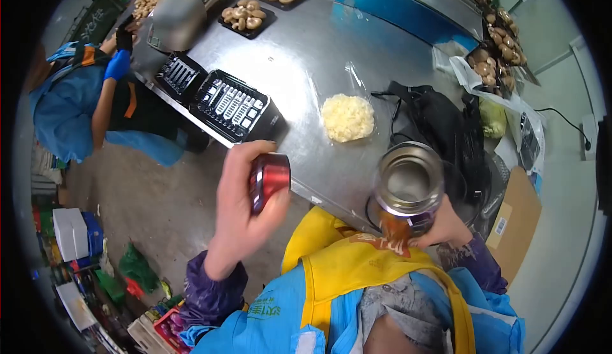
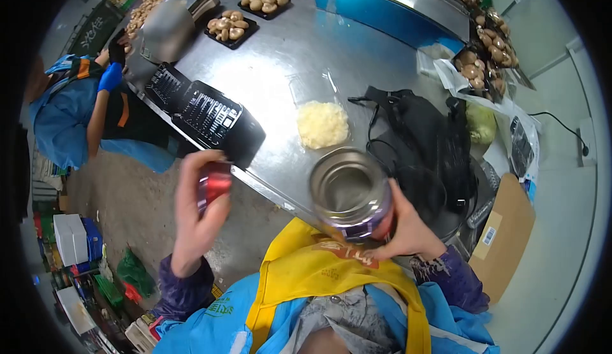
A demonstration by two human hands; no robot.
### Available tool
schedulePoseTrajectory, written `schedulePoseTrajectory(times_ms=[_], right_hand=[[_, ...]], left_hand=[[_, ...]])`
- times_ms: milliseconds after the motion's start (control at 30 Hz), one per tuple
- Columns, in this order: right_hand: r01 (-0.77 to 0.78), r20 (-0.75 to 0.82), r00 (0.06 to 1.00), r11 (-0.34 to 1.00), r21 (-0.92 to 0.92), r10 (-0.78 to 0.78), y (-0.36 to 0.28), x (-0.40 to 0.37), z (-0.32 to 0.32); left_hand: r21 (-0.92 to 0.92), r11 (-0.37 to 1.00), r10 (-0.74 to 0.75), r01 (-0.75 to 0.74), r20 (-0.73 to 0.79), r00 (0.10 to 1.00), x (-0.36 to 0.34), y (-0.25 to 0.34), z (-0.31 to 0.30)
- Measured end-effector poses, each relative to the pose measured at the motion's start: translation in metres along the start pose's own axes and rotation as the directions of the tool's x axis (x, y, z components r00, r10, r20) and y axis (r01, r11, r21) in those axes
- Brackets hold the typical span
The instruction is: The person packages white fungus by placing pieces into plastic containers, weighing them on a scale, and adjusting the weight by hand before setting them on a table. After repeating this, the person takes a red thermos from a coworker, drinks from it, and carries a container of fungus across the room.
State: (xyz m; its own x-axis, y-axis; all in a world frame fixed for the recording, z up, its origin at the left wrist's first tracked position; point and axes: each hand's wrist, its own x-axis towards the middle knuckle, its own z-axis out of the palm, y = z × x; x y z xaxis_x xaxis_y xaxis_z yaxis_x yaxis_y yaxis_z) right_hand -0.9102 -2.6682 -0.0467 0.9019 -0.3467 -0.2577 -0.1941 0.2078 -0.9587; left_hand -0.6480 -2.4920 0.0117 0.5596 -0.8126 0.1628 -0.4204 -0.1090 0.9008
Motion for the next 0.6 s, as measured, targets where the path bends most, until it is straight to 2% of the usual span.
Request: schedulePoseTrajectory(times_ms=[33,100,133,167,200,267,300,333,367,400,467,533,567,600], right_hand=[[-0.015,-0.085,0.996,0.999,-0.037,0.012,-0.002,-0.002,0.002],[-0.014,-0.243,0.97,0.993,-0.12,-0.015,-0.004,-0.004,0.005],[-0.016,-0.247,0.969,0.992,-0.126,-0.015,-0.003,-0.004,0.004],[-0.007,-0.269,0.963,0.991,-0.132,-0.029,0.0,-0.004,0.003],[0.001,-0.293,0.955,0.991,-0.137,-0.041,0.003,-0.004,0.002],[0.004,-0.308,0.95,0.986,-0.165,-0.056,0.003,-0.005,0.0],[0.014,-0.333,0.941,0.988,-0.153,-0.065,0.001,-0.007,0.002],[0.024,-0.363,0.929,0.989,-0.144,-0.075,0.0,-0.009,0.003],[0.027,-0.358,0.928,0.976,-0.214,-0.104,-0.002,-0.011,0.001],[0.046,-0.364,0.923,0.976,-0.213,-0.123,0.0,-0.013,0.0],[0.06,-0.402,0.897,0.953,-0.296,-0.182,0.0,-0.017,0.003],[0.076,-0.39,0.88,0.892,-0.445,-0.27,0.0,-0.023,0.002],[0.132,-0.366,0.868,0.868,-0.479,-0.335,0.002,-0.027,0.0],[0.186,-0.34,0.853,0.839,-0.511,-0.396,0.002,-0.031,-0.001]], left_hand=[[0.165,0.985,-0.064,0.056,0.04,0.997,-0.001,-0.023,0.007],[0.351,0.936,-0.073,0.041,0.077,0.994,-0.001,-0.073,0.031],[0.411,0.909,-0.126,0.067,0.119,0.985,0.001,-0.093,0.043],[0.451,0.892,-0.061,-0.004,0.129,0.99,0.004,-0.112,0.056],[0.505,0.863,-0.066,-0.006,0.125,0.99,0.01,-0.124,0.066],[0.654,0.753,-0.102,-0.078,0.232,0.967,0.018,-0.148,0.079],[0.644,0.76,-0.096,-0.086,0.242,0.965,0.021,-0.154,0.083],[0.661,0.74,-0.047,-0.122,0.232,0.972,0.024,-0.158,0.089],[0.676,0.719,0.008,-0.159,0.221,0.975,0.03,-0.159,0.094],[0.605,0.78,0.076,-0.161,0.163,0.984,0.036,-0.158,0.099],[0.338,0.94,-0.091,0.054,0.096,0.991,0.048,-0.153,0.113],[0.273,0.932,-0.282,0.24,0.128,0.951,0.061,-0.169,0.129],[0.143,0.916,-0.396,0.374,0.194,0.897,0.067,-0.199,0.142],[0.131,0.923,-0.382,0.362,0.207,0.9,0.072,-0.192,0.146]])
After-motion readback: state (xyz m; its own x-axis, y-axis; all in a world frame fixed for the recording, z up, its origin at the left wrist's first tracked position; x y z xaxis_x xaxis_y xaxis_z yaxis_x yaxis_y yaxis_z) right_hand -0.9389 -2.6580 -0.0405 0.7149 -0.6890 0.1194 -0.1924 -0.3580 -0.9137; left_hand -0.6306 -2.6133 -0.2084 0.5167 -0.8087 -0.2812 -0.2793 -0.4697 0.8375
